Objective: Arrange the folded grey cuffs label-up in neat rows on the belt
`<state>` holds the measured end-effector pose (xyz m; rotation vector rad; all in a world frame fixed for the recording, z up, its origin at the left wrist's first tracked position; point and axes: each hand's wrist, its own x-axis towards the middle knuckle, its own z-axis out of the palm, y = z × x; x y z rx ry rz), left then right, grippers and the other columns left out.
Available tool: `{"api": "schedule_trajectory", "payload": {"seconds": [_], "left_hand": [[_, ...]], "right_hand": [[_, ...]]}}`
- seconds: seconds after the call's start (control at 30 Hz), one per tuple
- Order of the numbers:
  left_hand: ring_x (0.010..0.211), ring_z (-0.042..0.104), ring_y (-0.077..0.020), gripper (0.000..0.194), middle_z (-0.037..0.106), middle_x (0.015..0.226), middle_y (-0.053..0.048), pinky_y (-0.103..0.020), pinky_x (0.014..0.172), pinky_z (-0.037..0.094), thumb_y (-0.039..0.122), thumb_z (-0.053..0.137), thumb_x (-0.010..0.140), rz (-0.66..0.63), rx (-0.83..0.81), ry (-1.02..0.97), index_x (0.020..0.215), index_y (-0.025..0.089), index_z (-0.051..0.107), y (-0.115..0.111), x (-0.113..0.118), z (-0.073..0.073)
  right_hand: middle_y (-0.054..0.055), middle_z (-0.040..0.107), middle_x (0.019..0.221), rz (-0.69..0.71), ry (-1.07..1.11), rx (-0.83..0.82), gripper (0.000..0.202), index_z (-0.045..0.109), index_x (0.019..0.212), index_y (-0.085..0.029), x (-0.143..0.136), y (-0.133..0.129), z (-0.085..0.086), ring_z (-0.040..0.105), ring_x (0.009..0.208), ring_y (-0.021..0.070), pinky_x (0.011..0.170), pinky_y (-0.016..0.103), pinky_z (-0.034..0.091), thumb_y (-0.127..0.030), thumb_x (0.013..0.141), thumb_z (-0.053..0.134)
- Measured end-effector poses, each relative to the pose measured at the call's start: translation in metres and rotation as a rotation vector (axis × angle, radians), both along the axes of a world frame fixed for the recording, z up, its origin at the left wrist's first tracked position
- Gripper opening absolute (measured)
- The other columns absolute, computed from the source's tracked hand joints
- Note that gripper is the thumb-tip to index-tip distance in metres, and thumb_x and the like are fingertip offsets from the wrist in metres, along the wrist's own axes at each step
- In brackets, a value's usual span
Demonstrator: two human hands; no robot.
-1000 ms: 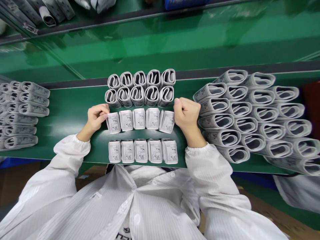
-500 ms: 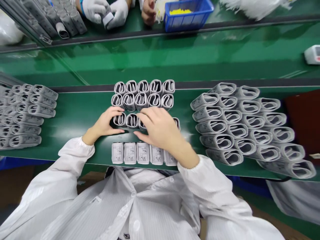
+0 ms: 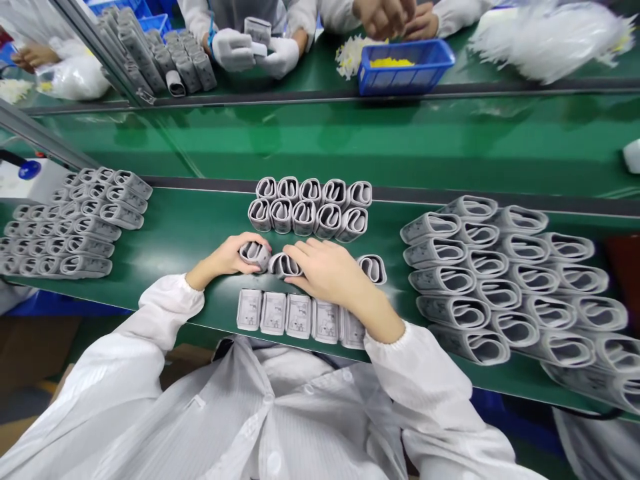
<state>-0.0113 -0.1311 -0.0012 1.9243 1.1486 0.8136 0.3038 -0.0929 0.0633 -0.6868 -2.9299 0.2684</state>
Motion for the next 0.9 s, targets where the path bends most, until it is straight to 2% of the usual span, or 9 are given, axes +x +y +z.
{"api": "schedule_trajectory", "payload": {"seconds": [0.17, 0.27, 0.33, 0.4, 0.53, 0.63, 0.73, 0.8, 0.9], "left_hand": [[0.12, 0.078, -0.0273, 0.058, 0.08, 0.127, -0.011, -0.042, 0.107, 0.062, 0.046, 0.092, 0.087, 0.219, 0.184, 0.031, 0.134, 0.023, 0.067, 0.003, -0.015, -0.007], [0.125, 0.072, -0.0313, 0.076, 0.075, 0.134, -0.015, -0.045, 0.1, 0.062, 0.065, 0.095, 0.08, 0.373, 0.404, 0.115, 0.137, 0.022, 0.067, 0.0, -0.018, -0.007], [0.112, 0.072, -0.0288, 0.074, 0.075, 0.121, -0.013, -0.041, 0.086, 0.061, 0.075, 0.089, 0.082, 0.523, 0.539, 0.129, 0.129, 0.022, 0.069, -0.011, -0.017, -0.005], [0.092, 0.069, -0.0227, 0.054, 0.074, 0.1, -0.007, -0.037, 0.075, 0.056, 0.072, 0.08, 0.093, 0.595, 0.586, 0.11, 0.113, 0.022, 0.071, -0.027, -0.012, -0.001], [0.083, 0.07, -0.0181, 0.035, 0.078, 0.094, -0.005, -0.032, 0.069, 0.053, 0.056, 0.076, 0.103, 0.387, 0.411, 0.045, 0.111, 0.023, 0.074, -0.062, 0.003, 0.012], [0.102, 0.078, -0.0236, 0.059, 0.083, 0.122, -0.012, -0.034, 0.077, 0.06, 0.062, 0.086, 0.093, 0.245, 0.232, 0.08, 0.137, 0.024, 0.073, -0.076, 0.013, 0.023], [0.122, 0.078, -0.0313, 0.08, 0.079, 0.142, -0.016, -0.046, 0.098, 0.066, 0.065, 0.093, 0.085, 0.213, 0.15, 0.176, 0.15, 0.025, 0.068, -0.074, 0.019, 0.032], [0.128, 0.076, -0.0332, 0.075, 0.078, 0.145, -0.015, -0.053, 0.11, 0.064, 0.061, 0.092, 0.087, 0.206, 0.132, 0.232, 0.149, 0.026, 0.069, -0.068, 0.022, 0.033], [0.126, 0.078, -0.0328, 0.068, 0.081, 0.14, -0.014, -0.05, 0.11, 0.065, 0.054, 0.094, 0.086, 0.197, 0.068, 0.262, 0.143, 0.024, 0.073, -0.057, 0.028, 0.029]], "right_hand": [[0.016, 0.079, 0.123, -0.072, 0.033, 0.004, 0.055, 0.063, 0.149, -0.013, 0.0, -0.002, -0.001, 0.073, 0.107, 0.0333, 0.086, 0.044, 0.052, -0.043, 0.105, 0.078], [0.019, 0.077, 0.137, -0.069, 0.076, -0.046, 0.075, 0.054, 0.162, -0.013, 0.009, -0.001, 0.0, 0.074, 0.116, 0.0357, 0.096, 0.047, 0.055, -0.047, 0.101, 0.083], [0.019, 0.077, 0.137, -0.088, 0.051, -0.058, 0.073, 0.058, 0.158, -0.013, 0.017, 0.0, 0.001, 0.074, 0.117, 0.0368, 0.096, 0.048, 0.056, -0.049, 0.1, 0.084], [0.016, 0.08, 0.127, -0.117, -0.013, -0.043, 0.058, 0.067, 0.148, -0.015, 0.021, 0.0, 0.001, 0.076, 0.109, 0.0358, 0.09, 0.046, 0.055, -0.046, 0.102, 0.082], [0.012, 0.081, 0.118, -0.098, -0.042, -0.018, 0.041, 0.072, 0.139, -0.02, 0.005, -0.007, 0.001, 0.076, 0.099, 0.0302, 0.08, 0.04, 0.049, -0.045, 0.106, 0.077], [0.011, 0.08, 0.118, -0.023, -0.033, 0.001, 0.04, 0.071, 0.138, -0.022, -0.015, -0.011, 0.003, 0.076, 0.097, 0.0282, 0.078, 0.038, 0.046, -0.047, 0.108, 0.075], [0.01, 0.079, 0.114, 0.023, -0.038, 0.016, 0.039, 0.071, 0.135, -0.02, -0.028, -0.011, 0.004, 0.076, 0.096, 0.0279, 0.075, 0.038, 0.045, -0.048, 0.108, 0.075], [0.01, 0.079, 0.111, 0.032, -0.037, 0.019, 0.039, 0.071, 0.133, -0.019, -0.032, -0.011, 0.005, 0.076, 0.095, 0.0277, 0.074, 0.038, 0.044, -0.048, 0.107, 0.076], [0.009, 0.079, 0.11, 0.048, -0.025, 0.015, 0.041, 0.069, 0.136, -0.02, -0.033, -0.01, 0.005, 0.076, 0.095, 0.0274, 0.073, 0.037, 0.045, -0.047, 0.106, 0.078]]}}
